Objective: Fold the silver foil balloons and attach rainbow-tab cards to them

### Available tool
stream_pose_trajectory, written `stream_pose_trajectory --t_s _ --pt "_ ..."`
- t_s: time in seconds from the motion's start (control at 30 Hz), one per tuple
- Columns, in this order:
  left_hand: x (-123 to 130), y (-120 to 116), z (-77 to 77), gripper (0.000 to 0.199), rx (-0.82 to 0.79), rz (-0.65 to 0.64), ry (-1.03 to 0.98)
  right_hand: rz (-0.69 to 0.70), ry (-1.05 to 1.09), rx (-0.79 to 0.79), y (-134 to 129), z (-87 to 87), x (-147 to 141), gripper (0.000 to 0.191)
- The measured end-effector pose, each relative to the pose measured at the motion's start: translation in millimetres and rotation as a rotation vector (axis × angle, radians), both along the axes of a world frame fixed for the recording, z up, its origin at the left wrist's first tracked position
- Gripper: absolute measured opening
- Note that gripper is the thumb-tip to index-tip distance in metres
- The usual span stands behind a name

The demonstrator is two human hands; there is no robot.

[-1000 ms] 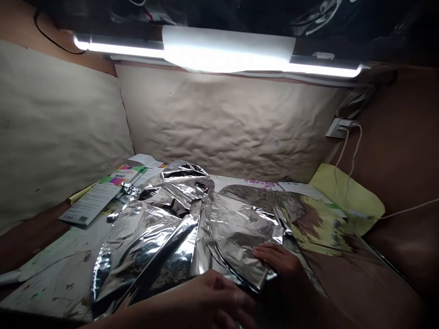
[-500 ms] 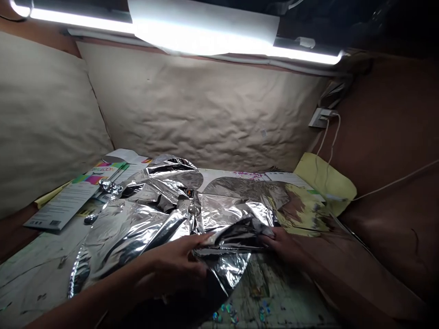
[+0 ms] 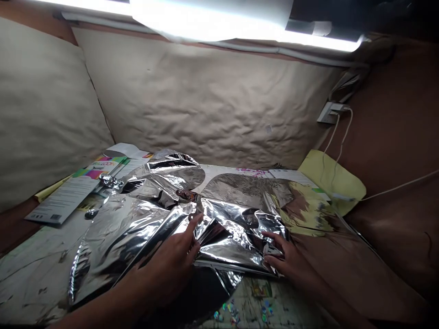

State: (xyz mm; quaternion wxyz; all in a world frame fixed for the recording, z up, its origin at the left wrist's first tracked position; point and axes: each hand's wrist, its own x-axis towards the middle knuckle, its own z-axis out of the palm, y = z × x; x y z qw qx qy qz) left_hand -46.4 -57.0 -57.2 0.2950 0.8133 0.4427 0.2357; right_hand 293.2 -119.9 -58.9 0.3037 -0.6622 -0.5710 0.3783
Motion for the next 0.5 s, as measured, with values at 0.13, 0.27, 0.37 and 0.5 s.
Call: stream_pose_trajectory --t_s 0.13,0.27,0.37,0.5 --pt "12 -7 10.9 0.074 0.325 -0.29 0.246 0.022 -0.083 0.01 -6 -4.4 -2 0.065" --pt "10 -5 14.6 0.059 0.204 -0.581 0.284 0.059 -0.06 -0.008 -26 -11.5 3 0.067" --pt "-3 -20 16.8 0.061 0.096 -0.646 0.298 0.157 -0.237 0.17 -61 -19.8 8 0.071" --pt "-15 -35 19.1 0.083 0.04 -0.677 0.305 0.398 -0.635 0.539 -92 -24.9 14 0.088"
